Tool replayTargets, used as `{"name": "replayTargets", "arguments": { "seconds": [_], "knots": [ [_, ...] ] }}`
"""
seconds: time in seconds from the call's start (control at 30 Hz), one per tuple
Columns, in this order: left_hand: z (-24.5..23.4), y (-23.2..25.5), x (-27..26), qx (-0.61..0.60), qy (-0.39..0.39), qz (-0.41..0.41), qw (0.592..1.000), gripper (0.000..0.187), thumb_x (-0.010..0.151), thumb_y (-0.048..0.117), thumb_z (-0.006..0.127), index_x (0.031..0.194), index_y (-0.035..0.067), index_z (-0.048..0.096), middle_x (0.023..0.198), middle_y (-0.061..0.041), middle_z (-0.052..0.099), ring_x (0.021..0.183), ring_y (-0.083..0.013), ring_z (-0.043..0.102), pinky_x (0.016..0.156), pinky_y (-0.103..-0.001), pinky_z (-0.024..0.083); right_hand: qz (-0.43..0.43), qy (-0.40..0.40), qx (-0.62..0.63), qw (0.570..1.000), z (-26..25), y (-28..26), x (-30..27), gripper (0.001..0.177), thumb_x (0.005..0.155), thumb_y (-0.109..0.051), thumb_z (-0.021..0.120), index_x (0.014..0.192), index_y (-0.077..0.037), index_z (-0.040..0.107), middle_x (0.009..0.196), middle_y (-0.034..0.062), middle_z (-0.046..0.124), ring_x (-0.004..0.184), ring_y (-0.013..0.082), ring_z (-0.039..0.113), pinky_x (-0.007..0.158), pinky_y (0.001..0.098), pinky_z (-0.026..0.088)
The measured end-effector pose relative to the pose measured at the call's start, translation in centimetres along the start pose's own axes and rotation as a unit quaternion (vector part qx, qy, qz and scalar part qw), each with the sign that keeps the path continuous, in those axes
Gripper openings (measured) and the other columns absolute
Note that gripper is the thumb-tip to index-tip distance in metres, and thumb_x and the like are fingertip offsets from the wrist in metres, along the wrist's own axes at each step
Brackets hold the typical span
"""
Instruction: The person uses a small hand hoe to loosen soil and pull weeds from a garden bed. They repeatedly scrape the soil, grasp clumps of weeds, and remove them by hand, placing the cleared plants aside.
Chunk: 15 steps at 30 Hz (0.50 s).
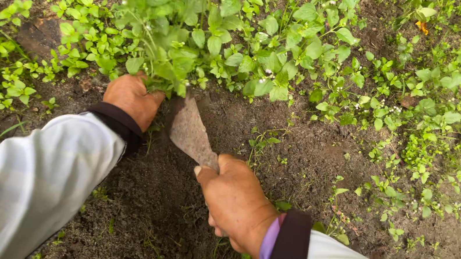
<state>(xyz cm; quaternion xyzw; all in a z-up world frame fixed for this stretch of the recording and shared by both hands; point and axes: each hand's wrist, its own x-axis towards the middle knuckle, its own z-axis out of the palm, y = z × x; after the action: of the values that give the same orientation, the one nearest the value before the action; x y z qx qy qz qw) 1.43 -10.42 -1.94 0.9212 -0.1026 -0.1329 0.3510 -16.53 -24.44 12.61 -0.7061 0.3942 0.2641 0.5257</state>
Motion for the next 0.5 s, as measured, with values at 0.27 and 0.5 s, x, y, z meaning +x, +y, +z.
{"name": "replayTargets", "arguments": {
  "seconds": [0.27,0.5],
  "knots": [
    [-2.9,-2.3,-1.2,-0.252,0.108,-0.004,0.962,0.030,0.092,0.026,0.072,0.109,0.001,0.076,0.101,-0.014,0.079,0.086,-0.0206,0.073,0.079,-0.034,0.054,0.030,-0.053,0.111,0.992,1.1,-0.3,-0.3,0.024,0.096,-0.027,0.061,0.090,-0.006,0.050,0.062,0.0025,0.048,0.041,0.0147,0.043,0.035,0.0353,0.037],
    [-3.4,-2.3,1.0,-0.045,0.165,-0.086,0.981,0.040,0.087,0.031,0.082,0.107,-0.003,0.074,0.100,-0.026,0.074,0.092,-0.0386,0.072,0.085,-0.044,0.054,0.075,-0.041,0.203,0.976,1.1,-1.4,1.0,0.022,0.095,-0.027,0.063,0.086,-0.010,0.053,0.062,0.0001,0.047,0.043,0.0133,0.042,0.039,0.0342,0.037]
  ]
}}
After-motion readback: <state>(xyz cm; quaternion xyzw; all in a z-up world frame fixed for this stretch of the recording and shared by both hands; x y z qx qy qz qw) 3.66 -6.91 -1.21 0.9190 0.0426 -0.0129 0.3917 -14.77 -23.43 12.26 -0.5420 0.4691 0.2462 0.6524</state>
